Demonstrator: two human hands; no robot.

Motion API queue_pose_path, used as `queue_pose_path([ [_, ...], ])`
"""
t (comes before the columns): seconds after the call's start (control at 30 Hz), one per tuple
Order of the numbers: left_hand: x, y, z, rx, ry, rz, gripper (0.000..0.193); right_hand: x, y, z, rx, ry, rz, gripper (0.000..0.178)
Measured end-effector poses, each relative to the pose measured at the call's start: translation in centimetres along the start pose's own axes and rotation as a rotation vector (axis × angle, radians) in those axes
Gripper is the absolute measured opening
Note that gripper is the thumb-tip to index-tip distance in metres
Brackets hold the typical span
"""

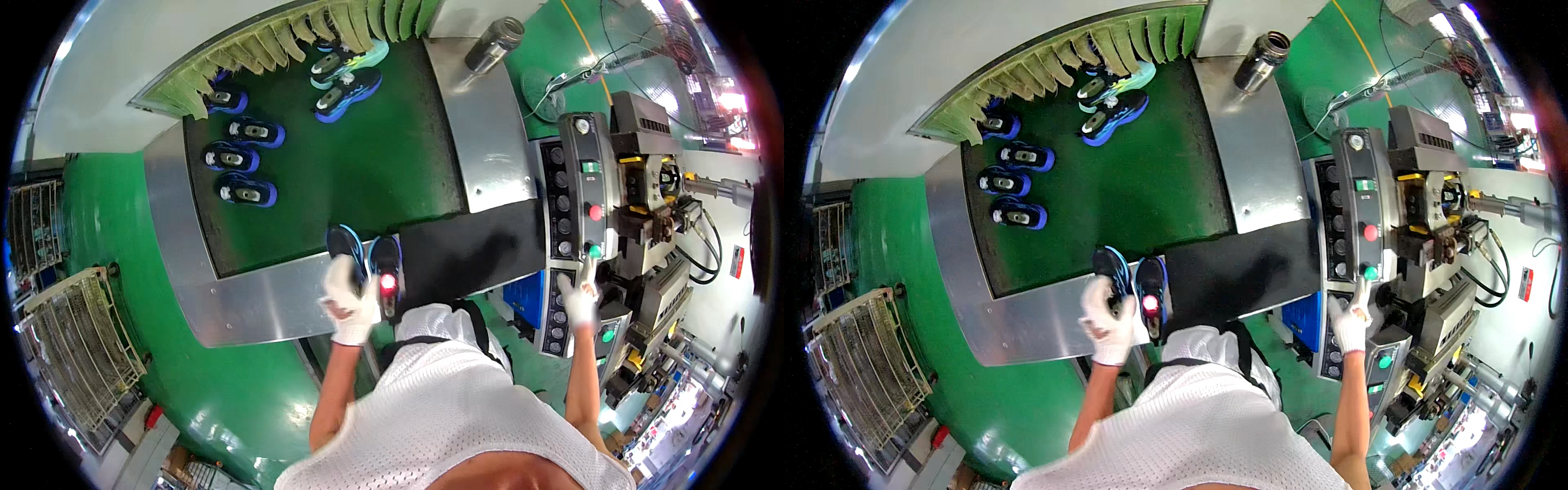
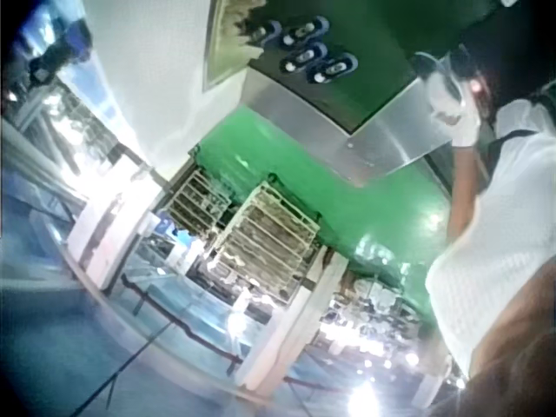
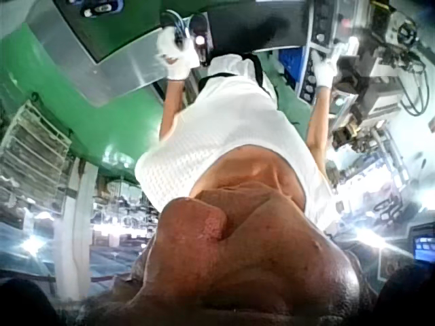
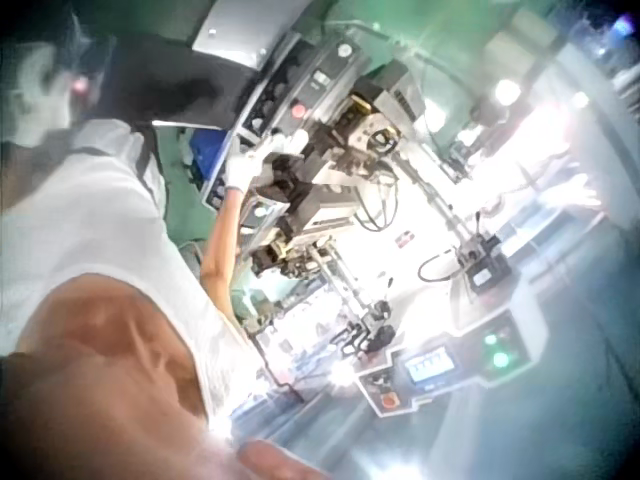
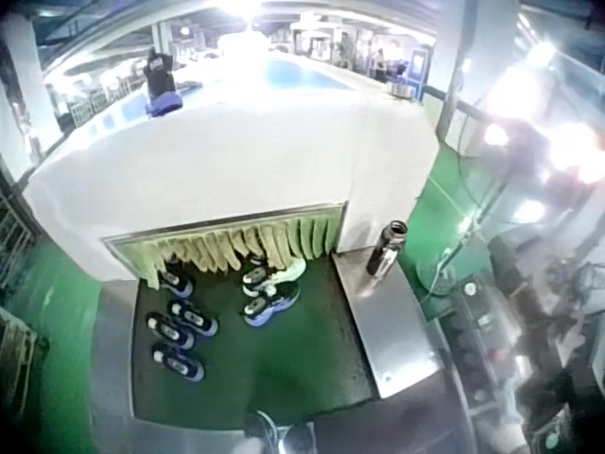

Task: The person operates a lasting machine by placing shoes onto the machine's molds, pressing buttons to activate the pneumatic press, and then removing the shoes and placing them into a cooling tunnel.

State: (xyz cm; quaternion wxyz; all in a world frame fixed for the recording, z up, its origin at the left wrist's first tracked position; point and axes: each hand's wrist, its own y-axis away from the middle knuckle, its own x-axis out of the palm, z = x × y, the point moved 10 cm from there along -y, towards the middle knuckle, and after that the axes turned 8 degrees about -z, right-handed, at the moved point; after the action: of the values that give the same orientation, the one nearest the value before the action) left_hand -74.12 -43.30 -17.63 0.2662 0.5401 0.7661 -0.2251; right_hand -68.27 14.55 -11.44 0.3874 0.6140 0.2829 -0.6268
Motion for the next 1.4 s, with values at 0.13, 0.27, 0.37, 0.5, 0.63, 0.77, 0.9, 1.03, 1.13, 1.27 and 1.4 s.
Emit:
queue_pose_path([
  [0.13, -7.7, -13.6, 9.4, -0.049, -0.302, -0.366, 0.074, 5.9, 5.4, 0.3, 0.071, 0.039, 0.189, 0.094],
  [0.27, -7.4, -23.5, 21.0, -0.091, -0.402, -0.275, 0.059, 12.3, 6.4, -1.2, -0.042, 0.033, 0.229, 0.095],
  [0.37, -5.9, -27.4, 23.3, -0.072, -0.481, -0.134, 0.032, 12.7, 5.6, 1.4, 0.016, -0.034, 0.326, 0.093],
  [0.5, -6.2, -27.7, 18.9, 0.09, -0.623, -0.056, 0.025, 10.4, 4.3, 6.6, -0.051, -0.015, 0.25, 0.081],
  [0.63, -5.4, -24.6, 9.1, 0.178, -0.221, -0.063, 0.036, 8.1, 5.8, 11.2, 0.053, -0.442, 0.249, 0.079],
  [0.77, -0.1, -19.6, -2.4, -0.017, 0.287, 0.075, 0.058, 3.5, 7.7, 18.5, 0.053, -0.851, 0.331, 0.081],
  [0.9, 7.0, -14.6, -14.1, 0.14, 0.362, 0.305, 0.063, -3.4, 9.2, 20.8, -0.115, -0.917, 0.331, 0.082],
  [1.03, 14.2, -7.2, -25.8, 0.353, 0.396, 0.59, 0.057, -10.0, 10.5, 15.7, -0.145, -0.959, 0.127, 0.083],
  [1.13, 16.3, 2.9, -37.5, 0.837, 0.323, 0.717, 0.036, -13.2, 12.3, 8.5, -0.072, -0.982, -0.052, 0.085],
  [1.27, 17.3, 20.2, -50.0, 1.421, 0.4, 0.894, 0.01, -12.8, 13.4, -0.6, 0.091, -0.886, -0.14, 0.073],
  [1.4, 17.7, 32.1, -57.0, 1.763, 0.451, 0.991, 0.019, -11.4, 14.4, -10.2, 0.173, -1.236, -0.433, 0.061],
])
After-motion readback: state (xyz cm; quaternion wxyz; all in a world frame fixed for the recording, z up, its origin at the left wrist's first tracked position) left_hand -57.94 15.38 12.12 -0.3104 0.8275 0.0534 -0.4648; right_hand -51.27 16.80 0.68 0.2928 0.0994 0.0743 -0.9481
